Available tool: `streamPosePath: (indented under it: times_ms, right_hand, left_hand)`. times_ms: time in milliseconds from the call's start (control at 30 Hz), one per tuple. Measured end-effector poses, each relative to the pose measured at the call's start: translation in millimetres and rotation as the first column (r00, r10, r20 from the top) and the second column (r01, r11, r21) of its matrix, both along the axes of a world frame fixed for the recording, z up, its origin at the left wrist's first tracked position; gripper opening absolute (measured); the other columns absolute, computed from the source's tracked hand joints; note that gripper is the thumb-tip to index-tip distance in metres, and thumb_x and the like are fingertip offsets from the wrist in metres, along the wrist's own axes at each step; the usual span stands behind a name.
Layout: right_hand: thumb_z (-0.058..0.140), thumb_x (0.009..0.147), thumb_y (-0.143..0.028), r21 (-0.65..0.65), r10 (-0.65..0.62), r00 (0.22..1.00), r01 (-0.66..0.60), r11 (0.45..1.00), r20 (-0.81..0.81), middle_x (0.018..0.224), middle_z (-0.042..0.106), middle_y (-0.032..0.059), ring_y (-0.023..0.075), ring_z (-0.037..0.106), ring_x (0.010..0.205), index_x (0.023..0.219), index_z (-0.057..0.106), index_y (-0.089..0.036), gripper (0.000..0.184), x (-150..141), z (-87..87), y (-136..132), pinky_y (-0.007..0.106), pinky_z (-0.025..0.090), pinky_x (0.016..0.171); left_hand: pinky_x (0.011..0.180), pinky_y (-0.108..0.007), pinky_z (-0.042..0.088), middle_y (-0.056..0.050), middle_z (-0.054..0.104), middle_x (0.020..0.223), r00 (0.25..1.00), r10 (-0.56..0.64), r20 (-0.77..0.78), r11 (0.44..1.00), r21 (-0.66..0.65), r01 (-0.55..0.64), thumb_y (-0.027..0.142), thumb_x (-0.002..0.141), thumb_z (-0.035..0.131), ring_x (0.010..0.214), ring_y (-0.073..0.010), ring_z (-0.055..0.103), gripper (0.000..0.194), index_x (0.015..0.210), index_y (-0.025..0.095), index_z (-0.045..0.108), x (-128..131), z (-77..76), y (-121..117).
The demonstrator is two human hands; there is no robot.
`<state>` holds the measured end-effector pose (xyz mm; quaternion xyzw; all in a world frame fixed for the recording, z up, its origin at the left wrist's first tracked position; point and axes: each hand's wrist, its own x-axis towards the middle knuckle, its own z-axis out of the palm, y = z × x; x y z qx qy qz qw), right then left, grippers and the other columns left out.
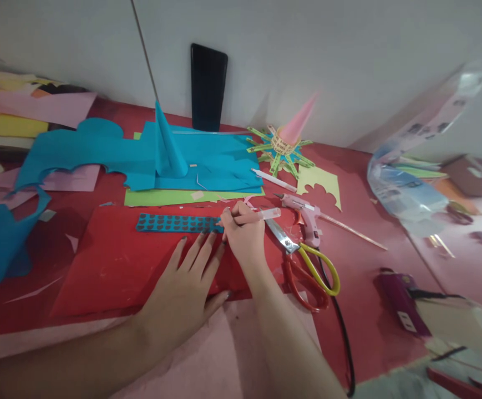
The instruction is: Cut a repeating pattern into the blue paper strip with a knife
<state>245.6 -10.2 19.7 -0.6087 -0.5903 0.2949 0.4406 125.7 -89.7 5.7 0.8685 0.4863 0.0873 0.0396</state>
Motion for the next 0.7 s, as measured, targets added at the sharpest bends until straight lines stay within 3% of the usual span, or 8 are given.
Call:
streamPosePath:
  times_ms: [367,700]
  right_hand:
    - [0.051,0.08,-0.024,0.006,0.025,0.999,-0.024,1.0,-0.034,0.034,0.045,-0.0086,0.0141,0.059,0.044,0.054,0.039,-0.024,0.028,1.4,-2.3,0.5,0.026,0.049,0.057]
    - [0.05,0.078,-0.02,0.004,-0.04,0.999,0.04,0.999,-0.021,0.032,0.042,-0.0096,0.0149,0.061,0.048,0.053,0.037,-0.024,0.028,0.0,-0.4,0.9,0.024,0.047,0.055]
  left_hand:
    - [0.105,-0.054,0.022,-0.02,0.036,0.142,1.0,0.0,-0.004,1.0,-0.026,0.0,0.047,0.09,0.034,0.132,-0.034,0.029,0.061,0.135,0.006,0.039,-0.7,1.0,0.4]
    - [0.106,-0.053,0.02,-0.02,0.032,0.144,1.0,0.002,-0.002,1.0,-0.005,-0.002,0.048,0.091,0.033,0.132,-0.0337,0.028,0.063,0.137,0.006,0.037,-0.5,-0.5,0.1]
